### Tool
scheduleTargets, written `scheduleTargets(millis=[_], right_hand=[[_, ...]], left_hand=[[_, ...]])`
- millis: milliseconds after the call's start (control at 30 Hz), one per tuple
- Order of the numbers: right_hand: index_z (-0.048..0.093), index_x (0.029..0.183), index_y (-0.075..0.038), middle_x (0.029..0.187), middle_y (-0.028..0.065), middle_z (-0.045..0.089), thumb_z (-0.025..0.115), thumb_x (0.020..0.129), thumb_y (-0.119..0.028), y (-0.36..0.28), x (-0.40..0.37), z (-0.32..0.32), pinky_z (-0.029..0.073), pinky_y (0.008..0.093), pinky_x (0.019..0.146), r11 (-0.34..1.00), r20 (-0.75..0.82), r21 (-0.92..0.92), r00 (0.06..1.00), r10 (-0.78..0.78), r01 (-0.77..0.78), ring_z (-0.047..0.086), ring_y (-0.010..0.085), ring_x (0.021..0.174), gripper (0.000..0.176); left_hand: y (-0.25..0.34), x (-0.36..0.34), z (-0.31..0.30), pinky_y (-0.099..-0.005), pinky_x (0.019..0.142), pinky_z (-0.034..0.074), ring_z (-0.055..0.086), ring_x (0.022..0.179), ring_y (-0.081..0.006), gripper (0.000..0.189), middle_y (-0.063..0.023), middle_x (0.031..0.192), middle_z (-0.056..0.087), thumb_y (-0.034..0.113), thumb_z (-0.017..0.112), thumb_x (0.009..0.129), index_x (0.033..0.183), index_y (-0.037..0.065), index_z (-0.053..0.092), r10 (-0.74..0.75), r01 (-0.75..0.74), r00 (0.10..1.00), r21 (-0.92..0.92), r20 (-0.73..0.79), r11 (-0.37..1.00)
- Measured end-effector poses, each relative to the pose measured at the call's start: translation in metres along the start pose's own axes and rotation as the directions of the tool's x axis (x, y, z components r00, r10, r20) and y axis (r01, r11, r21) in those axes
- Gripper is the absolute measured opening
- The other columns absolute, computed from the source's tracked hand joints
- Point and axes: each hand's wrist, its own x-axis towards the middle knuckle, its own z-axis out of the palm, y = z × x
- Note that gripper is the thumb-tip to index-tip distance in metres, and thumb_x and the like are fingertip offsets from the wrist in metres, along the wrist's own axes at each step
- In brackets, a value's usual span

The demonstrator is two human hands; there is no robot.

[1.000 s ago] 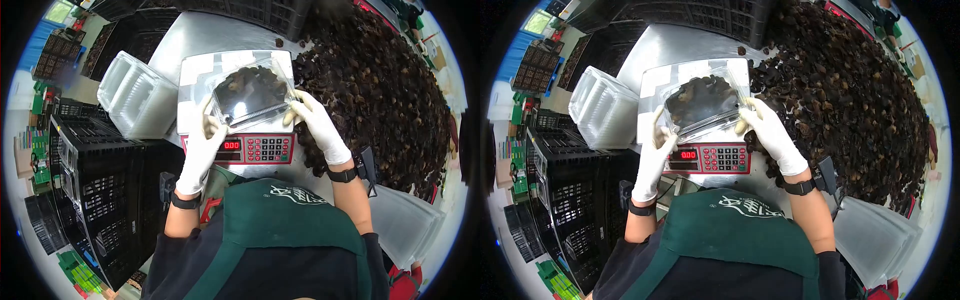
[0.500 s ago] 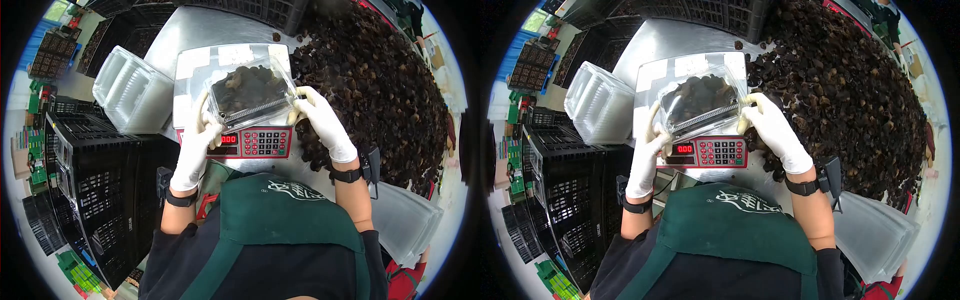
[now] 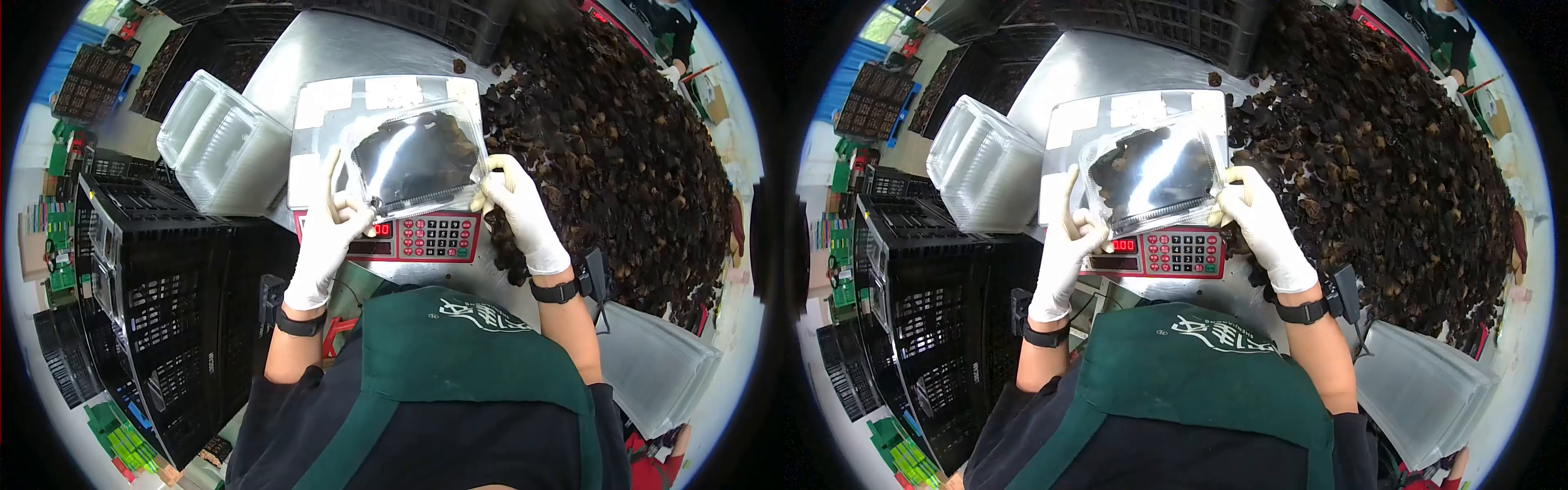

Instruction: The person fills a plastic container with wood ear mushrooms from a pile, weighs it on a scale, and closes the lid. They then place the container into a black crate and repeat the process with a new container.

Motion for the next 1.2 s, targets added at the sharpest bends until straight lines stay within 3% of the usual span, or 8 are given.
scheduleTargets(millis=[333, 600, 700, 800, 1000, 1067, 1133, 1200], right_hand=[[0.042, 0.125, -0.003, 0.097, 0.0062, 0.065, 0.052, 0.098, -0.006, -0.02, -0.029, 0.02, 0.049, 0.0227, 0.07, 0.998, 0.023, -0.06, 1.0, -0.014, 0.016, 0.064, 0.0098, 0.083, 0.028], [0.042, 0.126, -0.003, 0.097, 0.0061, 0.066, 0.055, 0.097, -0.006, -0.02, -0.039, 0.027, 0.049, 0.0234, 0.072, 0.992, 0.016, -0.108, 0.998, -0.063, 0.064, 0.06, 0.0075, 0.082, 0.032], [0.042, 0.124, -0.003, 0.095, 0.0062, 0.067, 0.054, 0.096, -0.004, -0.02, -0.044, 0.031, 0.048, 0.0226, 0.07, 0.989, 0.013, -0.126, 0.997, -0.077, 0.078, 0.058, 0.007, 0.078, 0.031], [0.042, 0.123, -0.004, 0.094, 0.0066, 0.067, 0.052, 0.095, -0.001, -0.021, -0.048, 0.038, 0.047, 0.0215, 0.067, 0.983, -0.001, -0.151, 0.994, -0.105, 0.104, 0.057, 0.0071, 0.074, 0.03], [0.045, 0.125, 0.001, 0.095, 0.0096, 0.066, 0.048, 0.092, 0.004, -0.021, -0.054, 0.043, 0.052, 0.0251, 0.068, 0.905, 0.031, -0.35, 0.968, -0.248, 0.243, 0.061, 0.0116, 0.072, 0.033], [0.045, 0.122, 0.003, 0.098, 0.0107, 0.061, 0.047, 0.092, 0.005, -0.018, -0.053, 0.041, 0.053, 0.0278, 0.075, 0.91, 0.028, -0.297, 0.956, -0.293, 0.288, 0.063, 0.0134, 0.076, 0.031], [0.043, 0.126, 0.001, 0.084, 0.0064, 0.061, 0.048, 0.095, -0.003, -0.019, -0.048, 0.048, 0.048, 0.0236, 0.066, 0.856, 0.059, -0.287, 0.9, -0.432, 0.43, 0.056, 0.0093, 0.066, 0.031], [0.044, 0.122, 0.001, 0.079, 0.0047, 0.059, 0.049, 0.093, 0.002, -0.04, -0.05, 0.055, 0.053, 0.0282, 0.072, 0.893, 0.072, -0.267, 0.931, -0.357, 0.363, 0.061, 0.0128, 0.073, 0.03]], left_hand=[[-0.012, -0.026, 0.002, -0.0196, 0.066, 0.044, 0.054, 0.072, -0.0058, 0.074, -0.001, 0.083, 0.056, -0.009, 0.061, 0.087, 0.152, 0.004, 0.03, 0.115, -0.136, 0.981, -0.133, -0.157, 0.982], [-0.014, -0.044, -0.01, -0.0228, 0.08, 0.045, 0.055, 0.08, -0.0078, 0.068, -0.0023, 0.091, 0.06, -0.004, 0.059, 0.091, 0.153, 0.001, 0.031, 0.123, -0.111, 0.982, 0.089, -0.141, 0.99], [-0.01, -0.048, -0.007, -0.0226, 0.078, 0.045, 0.054, 0.08, -0.0072, 0.064, -0.002, 0.091, 0.059, -0.004, 0.059, 0.091, 0.15, 0.002, 0.035, 0.116, -0.117, 0.977, 0.004, -0.18, 0.993], [-0.018, -0.052, -0.009, -0.0239, 0.081, 0.048, 0.056, 0.093, -0.008, 0.052, -0.0029, 0.111, 0.059, -0.001, 0.062, 0.094, 0.142, 0.003, 0.043, 0.174, -0.186, 0.965, -0.047, -0.194, 0.981], [-0.015, -0.068, -0.016, -0.0228, 0.077, 0.047, 0.057, 0.088, -0.0076, 0.048, -0.0037, 0.105, 0.061, -0.001, 0.066, 0.088, 0.132, 0.004, 0.048, 0.256, -0.201, 0.928, 0.213, -0.272, 0.956], [-0.012, -0.076, -0.021, -0.0252, 0.079, 0.047, 0.057, 0.085, -0.0093, 0.049, -0.0032, 0.1, 0.06, -0.003, 0.062, 0.088, 0.134, 0.005, 0.046, 0.222, -0.206, 0.946, 0.091, -0.235, 0.974], [-0.003, -0.083, -0.02, -0.0268, 0.081, 0.046, 0.055, 0.086, -0.0097, 0.05, -0.002, 0.097, 0.058, -0.002, 0.061, 0.089, 0.136, 0.005, 0.044, 0.245, -0.255, 0.937, -0.011, -0.248, 0.967], [0.007, -0.095, -0.032, -0.0274, 0.082, 0.046, 0.055, 0.087, -0.0097, 0.052, -0.0022, 0.099, 0.059, 0.0, 0.059, 0.09, 0.139, 0.005, 0.042, 0.281, -0.275, 0.934, 0.059, -0.22, 0.96]])
